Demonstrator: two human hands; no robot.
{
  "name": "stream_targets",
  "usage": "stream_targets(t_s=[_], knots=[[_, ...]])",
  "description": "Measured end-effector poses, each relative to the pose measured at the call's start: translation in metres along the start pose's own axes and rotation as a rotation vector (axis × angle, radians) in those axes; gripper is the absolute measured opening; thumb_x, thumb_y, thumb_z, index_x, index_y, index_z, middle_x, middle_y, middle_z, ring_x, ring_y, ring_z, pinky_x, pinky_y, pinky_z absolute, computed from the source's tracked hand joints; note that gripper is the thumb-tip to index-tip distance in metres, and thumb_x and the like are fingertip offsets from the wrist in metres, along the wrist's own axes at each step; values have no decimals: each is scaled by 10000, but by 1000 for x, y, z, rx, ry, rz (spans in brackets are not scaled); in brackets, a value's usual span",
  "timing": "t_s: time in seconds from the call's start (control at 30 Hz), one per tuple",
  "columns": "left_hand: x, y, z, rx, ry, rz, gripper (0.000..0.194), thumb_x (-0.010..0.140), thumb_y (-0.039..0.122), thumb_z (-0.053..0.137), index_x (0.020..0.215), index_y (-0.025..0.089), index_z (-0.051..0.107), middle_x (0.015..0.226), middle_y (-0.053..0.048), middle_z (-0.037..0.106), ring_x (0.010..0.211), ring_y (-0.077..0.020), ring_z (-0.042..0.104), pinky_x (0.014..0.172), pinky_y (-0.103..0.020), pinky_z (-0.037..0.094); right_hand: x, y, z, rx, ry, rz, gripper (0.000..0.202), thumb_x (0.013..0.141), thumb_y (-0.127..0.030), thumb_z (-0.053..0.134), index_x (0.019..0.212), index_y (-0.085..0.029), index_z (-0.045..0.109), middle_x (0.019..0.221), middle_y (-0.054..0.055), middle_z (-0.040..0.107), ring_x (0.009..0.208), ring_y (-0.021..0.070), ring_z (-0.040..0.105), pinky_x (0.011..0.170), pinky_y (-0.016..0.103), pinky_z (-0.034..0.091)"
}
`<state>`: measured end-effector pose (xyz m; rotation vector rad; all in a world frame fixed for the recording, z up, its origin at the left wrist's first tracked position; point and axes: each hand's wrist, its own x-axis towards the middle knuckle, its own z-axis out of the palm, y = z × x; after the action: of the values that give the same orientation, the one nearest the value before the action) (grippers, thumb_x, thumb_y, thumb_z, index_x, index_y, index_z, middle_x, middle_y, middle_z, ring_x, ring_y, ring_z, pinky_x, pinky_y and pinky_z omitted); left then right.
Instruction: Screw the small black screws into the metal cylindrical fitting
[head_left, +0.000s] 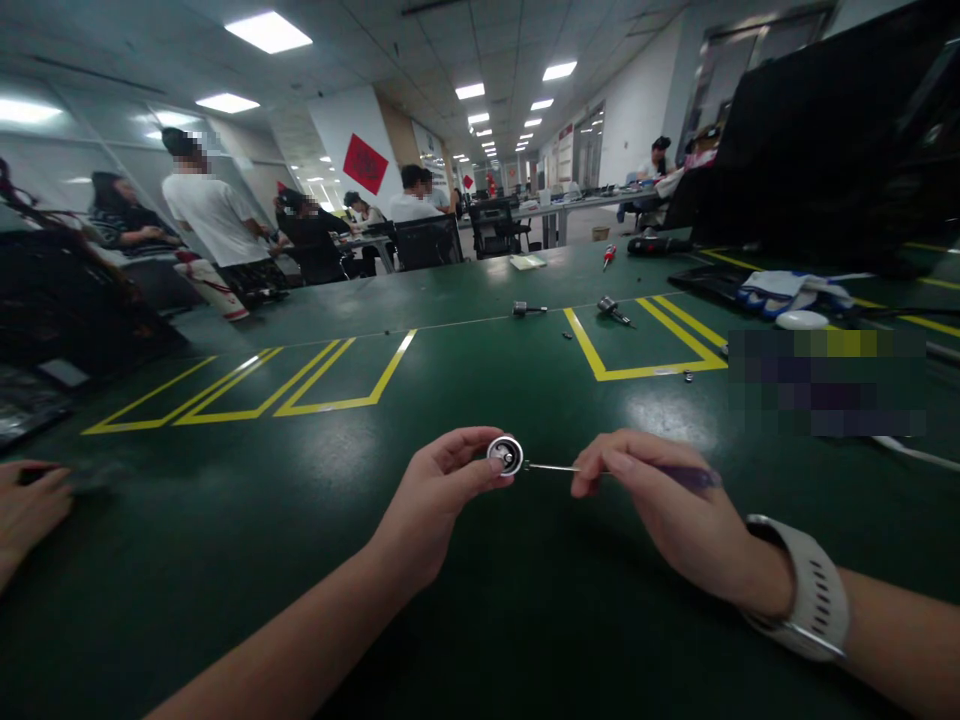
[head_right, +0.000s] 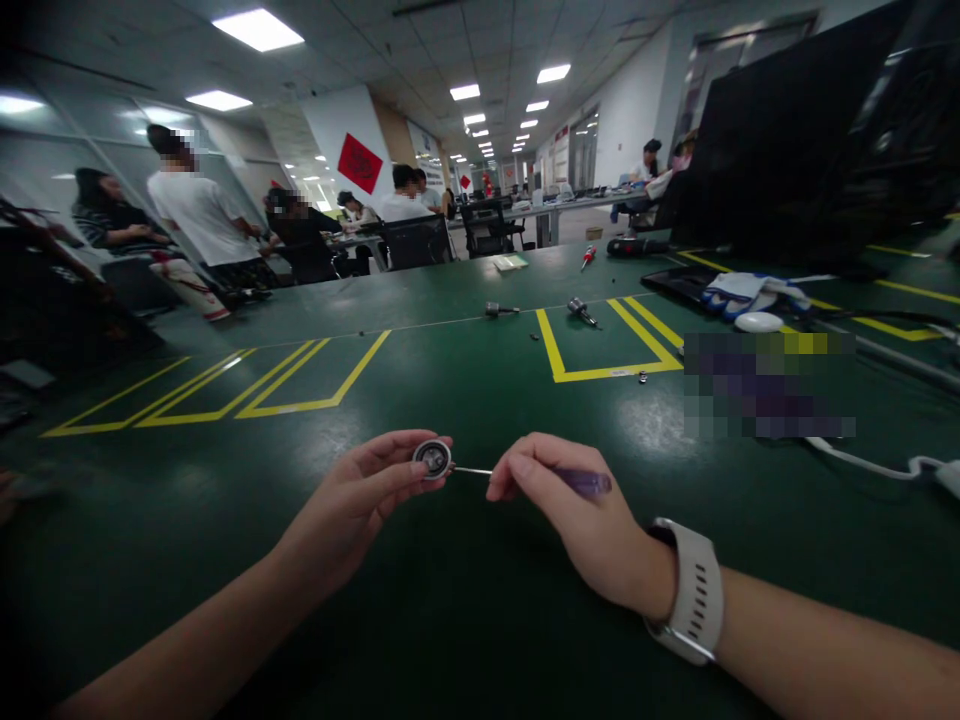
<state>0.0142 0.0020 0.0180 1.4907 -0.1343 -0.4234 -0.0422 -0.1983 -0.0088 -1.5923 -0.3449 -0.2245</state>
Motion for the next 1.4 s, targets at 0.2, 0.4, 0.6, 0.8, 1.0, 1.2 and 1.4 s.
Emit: stream_targets(t_s=[0.2,0.4,0.6,0.8,1.0,1.2,1.4], knots=[[-4,-2,7,35,-26,15,218,683,161,710,899,174,684,976,-52,707,849,-161,636,789,-287,494,-5,-14,9,-278,-96,-202,188,900,-180,441,912,-165,628,845,58,647,798,155,597,710,299,476],[-7,-2,10,73,-9,24,195,690,166,705,884,173,687,976,-55,708,821,-154,640,754,-271,499,-6,-14,13,-340,-108,-279,177,883,-118,443,938,-157,606,849,60,647,797,150,591,721,301,484],[-8,-4,10,136,-12,57,182,704,153,680,885,169,690,885,-39,722,782,-139,649,715,-240,510,-8,-14,16,-375,-146,-298,154,869,-84,452,917,-158,578,865,59,634,829,151,576,747,303,472],[-8,-5,12,234,19,108,181,696,130,650,864,155,712,778,-25,729,697,-124,650,654,-214,512,-11,-14,20,-423,-166,-345,138,864,-63,437,876,-140,551,851,69,625,815,153,566,727,308,459],[-7,-6,12,243,41,106,196,702,128,643,883,150,716,773,-23,734,689,-119,658,652,-204,518,-12,-14,20,-481,-179,-401,125,846,-40,447,848,-140,522,845,69,619,820,157,565,745,316,449],[-10,-9,13,168,8,87,259,655,113,686,911,151,706,803,-24,740,721,-120,667,680,-201,526,-14,-15,20,-513,-172,-378,116,830,-42,465,833,-145,518,834,63,606,797,156,551,730,318,449],[-7,-11,13,186,36,96,228,663,111,676,886,147,712,804,-30,739,728,-122,668,679,-201,528,-15,-16,22,-523,-170,-409,120,823,-35,463,828,-140,519,824,67,611,789,159,557,721,318,454]])
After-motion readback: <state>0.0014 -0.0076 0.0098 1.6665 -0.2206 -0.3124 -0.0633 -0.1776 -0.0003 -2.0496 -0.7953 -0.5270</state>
